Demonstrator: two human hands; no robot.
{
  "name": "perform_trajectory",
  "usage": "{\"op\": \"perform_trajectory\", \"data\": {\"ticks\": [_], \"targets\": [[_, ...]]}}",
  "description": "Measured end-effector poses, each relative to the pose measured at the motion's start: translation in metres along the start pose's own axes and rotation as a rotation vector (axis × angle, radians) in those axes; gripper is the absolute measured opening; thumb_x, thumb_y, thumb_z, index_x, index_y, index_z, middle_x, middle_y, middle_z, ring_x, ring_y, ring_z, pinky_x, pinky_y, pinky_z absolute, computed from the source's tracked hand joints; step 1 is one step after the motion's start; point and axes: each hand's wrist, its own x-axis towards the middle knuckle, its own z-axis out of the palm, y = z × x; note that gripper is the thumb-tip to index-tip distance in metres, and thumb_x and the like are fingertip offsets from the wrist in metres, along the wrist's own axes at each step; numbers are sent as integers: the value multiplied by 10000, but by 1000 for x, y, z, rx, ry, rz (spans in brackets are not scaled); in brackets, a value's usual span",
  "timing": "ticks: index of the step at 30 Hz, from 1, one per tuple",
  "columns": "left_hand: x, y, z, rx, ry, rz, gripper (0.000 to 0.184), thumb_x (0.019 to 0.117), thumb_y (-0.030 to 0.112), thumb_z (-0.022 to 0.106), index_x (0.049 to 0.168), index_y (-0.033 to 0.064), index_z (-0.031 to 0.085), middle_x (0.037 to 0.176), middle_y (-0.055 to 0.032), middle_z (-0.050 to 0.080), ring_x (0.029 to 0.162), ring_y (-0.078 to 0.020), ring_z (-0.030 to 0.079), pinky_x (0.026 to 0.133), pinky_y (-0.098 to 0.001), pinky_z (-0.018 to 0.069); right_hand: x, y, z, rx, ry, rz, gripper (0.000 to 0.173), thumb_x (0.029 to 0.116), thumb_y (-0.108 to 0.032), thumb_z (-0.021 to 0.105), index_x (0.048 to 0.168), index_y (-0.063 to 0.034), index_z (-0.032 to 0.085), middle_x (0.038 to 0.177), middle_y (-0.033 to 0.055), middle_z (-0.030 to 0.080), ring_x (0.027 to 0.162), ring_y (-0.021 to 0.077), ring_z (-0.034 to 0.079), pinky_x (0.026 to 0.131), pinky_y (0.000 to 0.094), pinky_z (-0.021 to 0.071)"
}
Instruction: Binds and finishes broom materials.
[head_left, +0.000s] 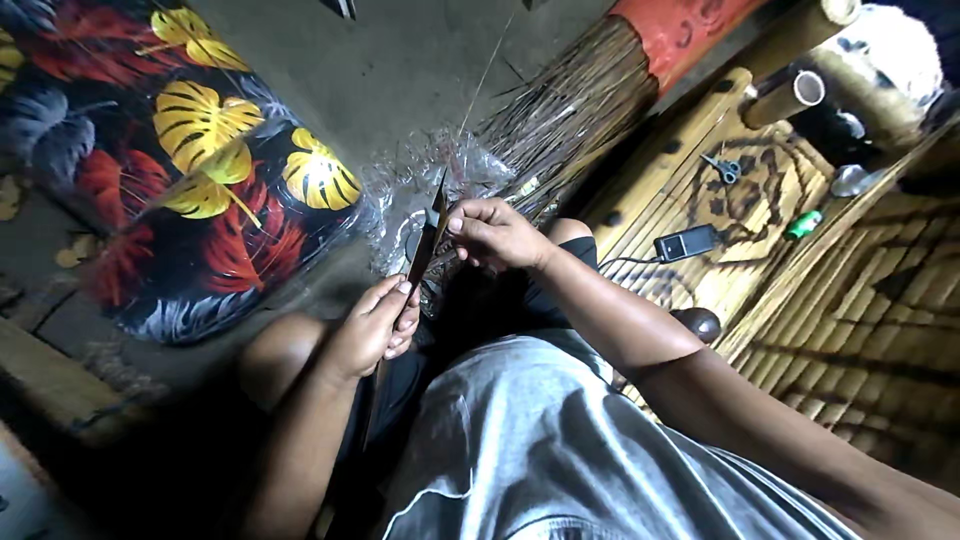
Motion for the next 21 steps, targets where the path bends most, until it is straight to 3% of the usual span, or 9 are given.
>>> {"op": "perform_trajectory", "data": {"ticks": [6,14,21], "targets": [[-3,-2,-1,-3,4,-13,339,1124,298,274,948,140,517,634,43,393,417,-19,347,375,-134,336,0,0,-16,77,248,74,282,1088,-207,417,969,-52,620,721,26,648,543,105,583,487,258,504],[0,-2,1,-22,49,29,365,1118,281,261,934,134,540,609,45,411,409,-21,356,375,-142,343,-10,-18,35,20,-168,116,267,1080,-155,458,979,19,634,679,44,656,493,89,571,438,245,475],[-3,-1,-2,-33,9,13,363,1122,294,235,958,131,516,617,41,387,406,-23,344,368,-139,332,-3,-3,29,-26,-141,4,259,1066,-150,498,929,13,646,699,38,656,535,88,584,469,251,484]]}}
